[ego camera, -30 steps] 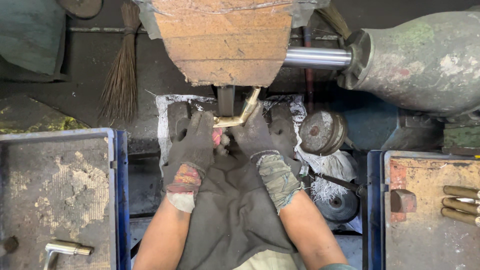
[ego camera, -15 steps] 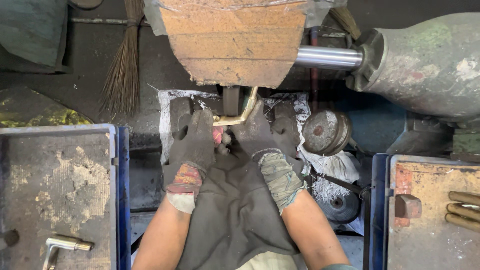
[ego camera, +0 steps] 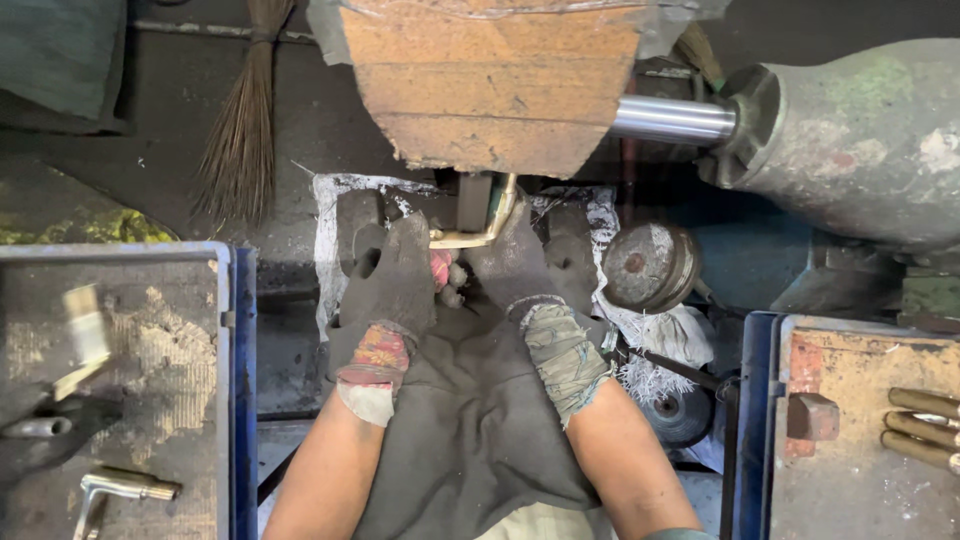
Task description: The person uses a bench grinder to smooth the edges of small L-shaped metal pieces. They hold each piece with gloved hands, rotate it against the spinning wheel, and place finished pieces into a tray. The process is repeated for several identical parts.
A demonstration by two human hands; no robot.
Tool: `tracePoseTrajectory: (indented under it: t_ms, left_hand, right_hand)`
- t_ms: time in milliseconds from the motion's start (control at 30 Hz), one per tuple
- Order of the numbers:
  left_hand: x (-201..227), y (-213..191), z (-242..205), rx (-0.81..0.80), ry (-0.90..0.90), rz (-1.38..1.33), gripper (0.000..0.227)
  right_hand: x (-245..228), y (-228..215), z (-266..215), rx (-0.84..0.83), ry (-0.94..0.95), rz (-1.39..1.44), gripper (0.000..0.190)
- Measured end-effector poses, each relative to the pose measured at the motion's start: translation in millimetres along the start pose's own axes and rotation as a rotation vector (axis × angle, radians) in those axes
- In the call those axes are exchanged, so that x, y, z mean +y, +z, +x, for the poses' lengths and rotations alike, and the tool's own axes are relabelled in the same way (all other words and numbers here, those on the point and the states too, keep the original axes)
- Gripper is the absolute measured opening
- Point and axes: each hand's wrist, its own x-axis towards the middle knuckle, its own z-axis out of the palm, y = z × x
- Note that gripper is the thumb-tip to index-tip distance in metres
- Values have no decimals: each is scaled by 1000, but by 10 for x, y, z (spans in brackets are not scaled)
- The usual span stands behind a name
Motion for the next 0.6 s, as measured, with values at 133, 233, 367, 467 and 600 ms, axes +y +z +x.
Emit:
tracePoseTrajectory:
  t_ms: [133,233,367,467,600]
  left_hand:
    - [-177,-206,167,-163,43,-282,81]
    - [-266,-249,285,-295,25,-554,88]
    - [-258,-276,241,24,28,-448,83]
    - [-194,-356,204,89,16,-270,85]
    - [-168,-482,303,-431,2,-322,93]
  right_hand:
    - [9,9,17,62,28,111,89]
    - [36,-57,27,14,70,27,85]
    - [68,-87,-9,-89,-269,-639,57]
    - [63,-23,10,-52,-299,-549,55]
    - [42,19,30,-5,-271,-419,59]
